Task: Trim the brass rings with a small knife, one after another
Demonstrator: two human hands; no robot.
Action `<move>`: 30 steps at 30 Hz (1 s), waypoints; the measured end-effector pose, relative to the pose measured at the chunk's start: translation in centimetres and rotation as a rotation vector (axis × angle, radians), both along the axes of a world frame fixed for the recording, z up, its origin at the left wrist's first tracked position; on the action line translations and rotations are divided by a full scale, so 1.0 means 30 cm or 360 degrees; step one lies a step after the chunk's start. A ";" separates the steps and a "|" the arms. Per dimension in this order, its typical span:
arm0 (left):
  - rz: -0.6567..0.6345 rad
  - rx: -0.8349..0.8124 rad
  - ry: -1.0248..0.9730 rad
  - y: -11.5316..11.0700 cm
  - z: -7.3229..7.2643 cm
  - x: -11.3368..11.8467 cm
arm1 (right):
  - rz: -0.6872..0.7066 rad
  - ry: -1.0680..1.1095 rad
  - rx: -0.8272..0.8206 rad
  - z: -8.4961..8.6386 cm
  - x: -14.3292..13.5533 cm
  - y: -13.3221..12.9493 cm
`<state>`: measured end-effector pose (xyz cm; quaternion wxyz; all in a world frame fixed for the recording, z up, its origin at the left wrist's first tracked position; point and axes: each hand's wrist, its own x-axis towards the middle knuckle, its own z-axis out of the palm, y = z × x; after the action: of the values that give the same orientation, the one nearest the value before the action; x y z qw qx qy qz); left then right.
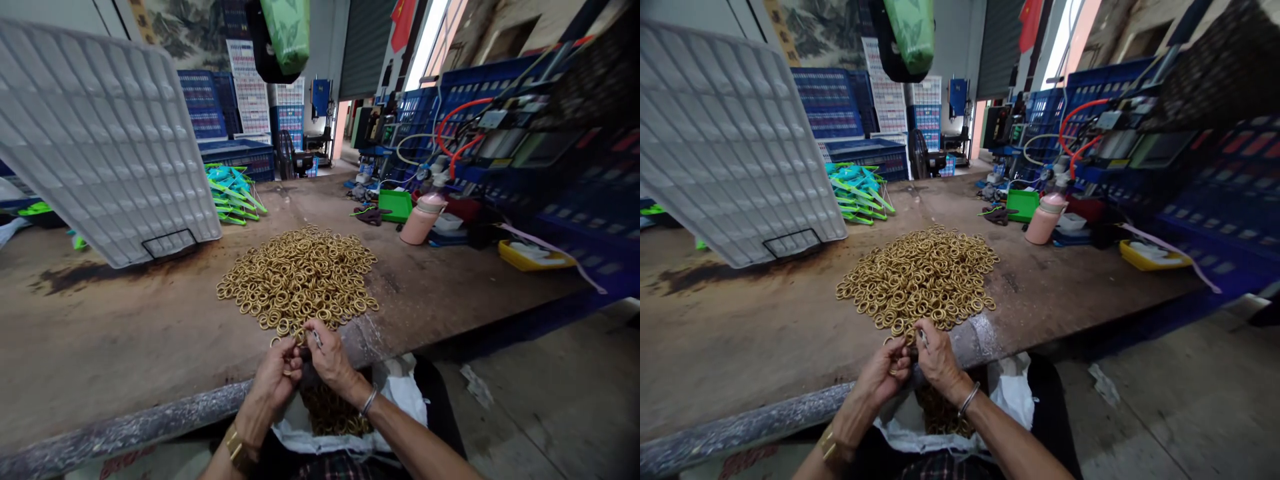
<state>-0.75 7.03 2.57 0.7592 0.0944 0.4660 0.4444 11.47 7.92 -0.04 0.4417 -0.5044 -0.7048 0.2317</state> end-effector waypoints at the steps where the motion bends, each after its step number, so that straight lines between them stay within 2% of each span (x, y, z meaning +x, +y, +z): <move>1: -0.0015 -0.0051 -0.0031 0.006 0.008 -0.002 | 0.0019 -0.0044 0.0085 -0.003 0.000 -0.004; 4: -0.0052 -0.0066 -0.0026 0.017 0.031 -0.006 | 0.0092 -0.0145 0.0251 -0.003 0.000 -0.015; 6: -0.0054 -0.0036 0.0001 0.020 0.040 -0.007 | 0.0090 -0.0158 0.0222 0.008 -0.002 -0.020; 10: 0.0026 0.0155 0.0126 0.011 0.040 -0.004 | 0.0003 0.0032 -0.0117 0.042 -0.013 -0.023; 14: 0.0075 0.0607 0.0638 -0.008 0.024 -0.003 | 0.0046 0.0344 -0.0442 0.069 -0.020 -0.028; 16: 0.0082 0.0701 0.0875 -0.015 0.018 -0.003 | 0.0088 0.0473 -0.0550 0.073 -0.018 -0.029; 19: 0.0103 0.0760 0.1042 -0.021 0.016 -0.002 | 0.0094 0.0649 -0.0687 0.060 -0.015 -0.022; 23: 0.0070 0.0820 0.1072 -0.022 0.013 0.000 | 0.0008 0.0809 -0.0819 0.029 -0.022 -0.008; 26: 0.0031 0.0759 0.0957 -0.019 -0.003 -0.004 | -0.0011 0.0849 -0.0849 0.027 -0.031 -0.008; 30: 0.0031 0.0682 0.0810 -0.011 -0.034 -0.007 | -0.0002 0.0652 -0.0653 0.056 -0.033 -0.025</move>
<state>-0.96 6.70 1.57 0.5771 0.3554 0.5375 0.5017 10.47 7.17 1.65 0.4636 -0.5265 -0.5390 0.4662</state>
